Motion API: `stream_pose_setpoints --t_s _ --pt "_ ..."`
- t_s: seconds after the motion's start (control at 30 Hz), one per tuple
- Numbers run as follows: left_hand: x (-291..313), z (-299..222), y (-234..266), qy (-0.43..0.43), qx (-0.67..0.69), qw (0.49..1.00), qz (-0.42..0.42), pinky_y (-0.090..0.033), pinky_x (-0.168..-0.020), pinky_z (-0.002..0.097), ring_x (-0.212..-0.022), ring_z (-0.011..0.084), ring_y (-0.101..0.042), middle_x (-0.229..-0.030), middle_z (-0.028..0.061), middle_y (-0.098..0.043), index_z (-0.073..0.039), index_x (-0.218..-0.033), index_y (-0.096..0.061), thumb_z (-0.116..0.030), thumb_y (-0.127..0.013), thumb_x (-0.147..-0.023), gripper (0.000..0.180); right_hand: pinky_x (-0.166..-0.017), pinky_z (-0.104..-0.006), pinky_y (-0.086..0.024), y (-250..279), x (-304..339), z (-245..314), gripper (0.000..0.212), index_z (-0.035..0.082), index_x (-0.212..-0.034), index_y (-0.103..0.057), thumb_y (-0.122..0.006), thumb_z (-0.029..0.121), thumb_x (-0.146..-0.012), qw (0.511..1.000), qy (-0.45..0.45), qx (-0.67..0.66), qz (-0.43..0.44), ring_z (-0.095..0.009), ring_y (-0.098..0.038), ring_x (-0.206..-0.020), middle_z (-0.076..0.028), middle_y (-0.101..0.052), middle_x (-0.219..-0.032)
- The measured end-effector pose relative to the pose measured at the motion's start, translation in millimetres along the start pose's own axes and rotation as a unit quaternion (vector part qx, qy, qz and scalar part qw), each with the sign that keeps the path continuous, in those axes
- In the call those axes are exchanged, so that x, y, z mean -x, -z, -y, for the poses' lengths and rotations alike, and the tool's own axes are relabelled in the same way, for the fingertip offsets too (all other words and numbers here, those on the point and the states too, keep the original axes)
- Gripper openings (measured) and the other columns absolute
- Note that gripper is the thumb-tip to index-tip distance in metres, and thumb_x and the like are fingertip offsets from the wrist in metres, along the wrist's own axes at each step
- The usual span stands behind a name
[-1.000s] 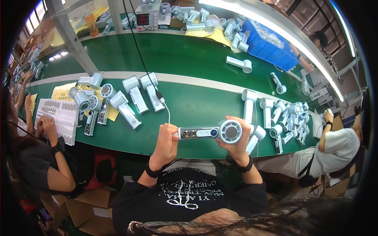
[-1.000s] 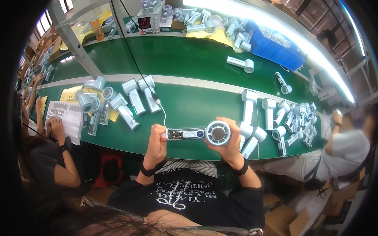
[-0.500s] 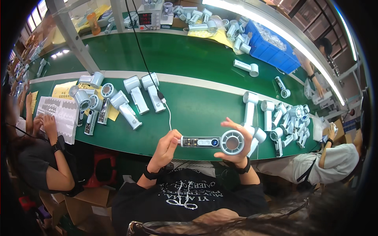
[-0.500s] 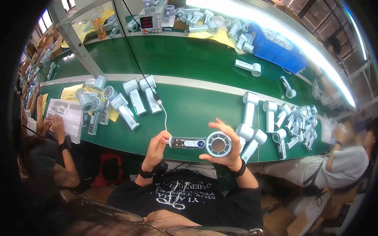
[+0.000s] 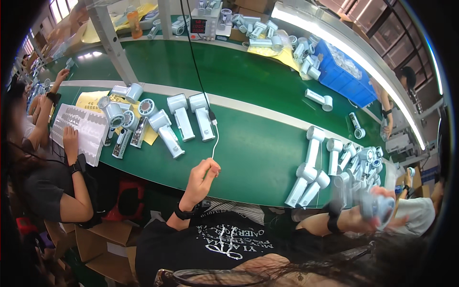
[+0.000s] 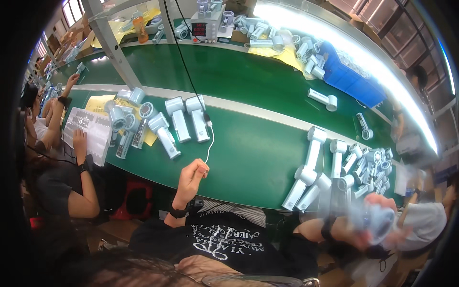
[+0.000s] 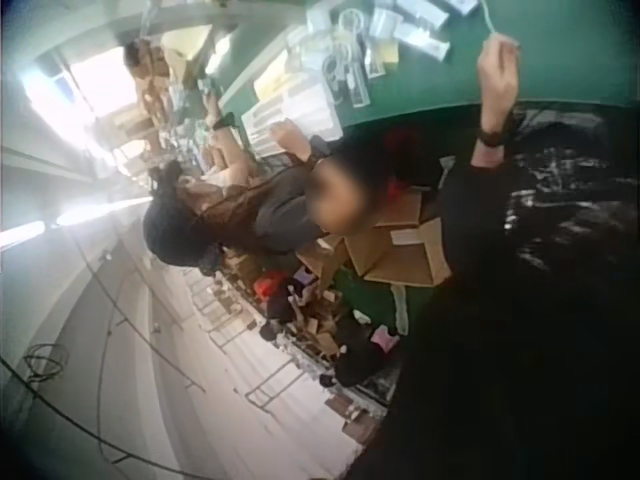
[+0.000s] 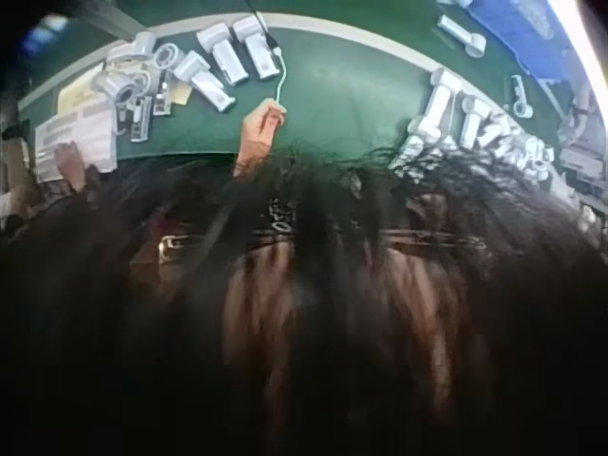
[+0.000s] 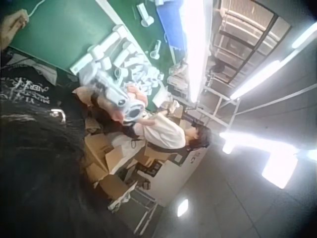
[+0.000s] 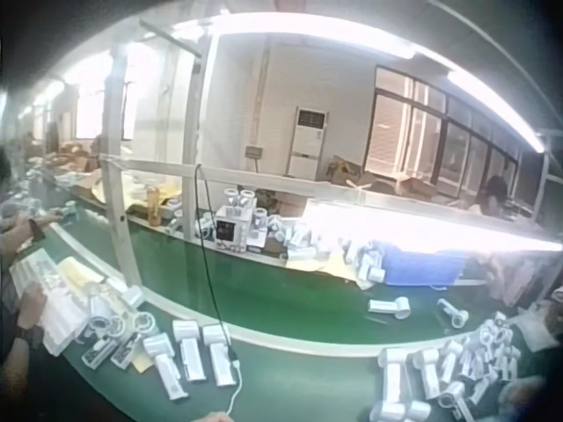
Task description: Assembling handheld electronic devices by fitting plastic housings and internal components together on an industrial production line.
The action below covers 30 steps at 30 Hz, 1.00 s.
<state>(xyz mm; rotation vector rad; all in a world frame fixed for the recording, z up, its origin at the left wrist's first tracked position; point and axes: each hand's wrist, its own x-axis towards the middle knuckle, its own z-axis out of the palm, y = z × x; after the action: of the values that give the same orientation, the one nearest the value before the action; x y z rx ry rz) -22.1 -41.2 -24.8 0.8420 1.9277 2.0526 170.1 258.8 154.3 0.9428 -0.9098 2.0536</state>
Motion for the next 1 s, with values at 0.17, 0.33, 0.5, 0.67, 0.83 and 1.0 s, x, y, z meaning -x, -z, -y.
stream_pose_setpoints --t_s 0.17,0.33,0.5,0.67,0.83,1.0 --pt "-0.9 4.6 -5.7 0.038 0.008 0.999 0.037 -0.041 -0.067 0.0243 -0.071 0.0120 -0.049 -0.078 0.0050 -0.053 0.001 -0.087 -0.051 -0.017 -0.047 -0.102 0.024 -0.067 -0.0408 -0.043 -2.0 2.4 12.0 0.105 0.002 -0.150 -0.012 -0.076 0.041 -0.077 0.990 0.083 0.101 0.051 -0.025 -0.053 -0.068 -0.011 -0.052 -0.093" --pt "3.0 -5.8 -6.8 0.033 -0.008 0.999 0.007 -0.044 -0.071 0.0263 -0.074 0.0139 -0.053 -0.081 0.0064 -0.055 0.001 -0.093 -0.053 -0.015 -0.047 -0.101 0.019 -0.097 -0.0537 -0.036 9.3 8.1 5.9 0.106 0.004 -0.151 -0.012 -0.080 0.031 -0.074 0.926 0.269 0.265 -0.005 -0.027 -0.053 -0.080 -0.008 -0.050 -0.090" --pt "-10.3 -4.6 -6.6 0.020 -0.003 0.997 0.075 -0.046 -0.074 0.0270 -0.077 0.0145 -0.055 -0.084 0.0072 -0.057 0.002 -0.096 -0.053 -0.011 -0.046 -0.100 0.015 -0.098 -0.0576 -0.040 29.9 -34.6 -61.5 0.104 0.005 -0.149 -0.012 -0.078 0.018 -0.070 0.990 -0.054 0.081 -0.101 -0.023 -0.056 -0.079 -0.007 -0.051 -0.085" --pt "-0.8 -7.5 5.0 0.034 -0.012 0.998 0.049 -0.046 -0.075 0.0265 -0.078 0.0144 -0.057 -0.086 0.0078 -0.058 0.002 -0.097 -0.053 -0.011 -0.047 -0.099 0.015 -0.094 -0.0308 -0.043 161.8 -73.3 -200.1 0.067 0.001 -0.126 -0.050 -0.080 0.033 -0.075 0.756 -0.186 0.601 -0.180 -0.022 -0.054 -0.109 -0.012 -0.051 -0.125" --pt "-1.0 -11.4 6.9 0.041 -0.002 0.998 0.049 -0.046 -0.074 0.0262 -0.079 0.0139 -0.056 -0.086 0.0076 -0.057 0.002 -0.097 -0.053 -0.011 -0.047 -0.099 0.014 -0.097 -0.0347 -0.042 315.0 -54.6 -269.7 0.077 -0.001 -0.133 -0.043 -0.078 0.041 -0.077 0.566 -0.317 0.714 -0.265 -0.029 -0.054 -0.115 -0.025 -0.052 -0.125" --pt "0.3 -10.6 9.1 0.041 0.020 0.996 0.070 -0.046 -0.074 0.0261 -0.079 0.0135 -0.056 -0.087 0.0074 -0.058 0.002 -0.097 -0.053 -0.010 -0.048 -0.099 0.013 -0.104 -0.0385 -0.038 366.2 -60.9 -246.5 0.083 -0.001 -0.138 -0.038 -0.072 0.049 -0.081 0.471 -0.287 0.795 -0.253 -0.036 -0.048 -0.126 -0.029 -0.047 -0.134"
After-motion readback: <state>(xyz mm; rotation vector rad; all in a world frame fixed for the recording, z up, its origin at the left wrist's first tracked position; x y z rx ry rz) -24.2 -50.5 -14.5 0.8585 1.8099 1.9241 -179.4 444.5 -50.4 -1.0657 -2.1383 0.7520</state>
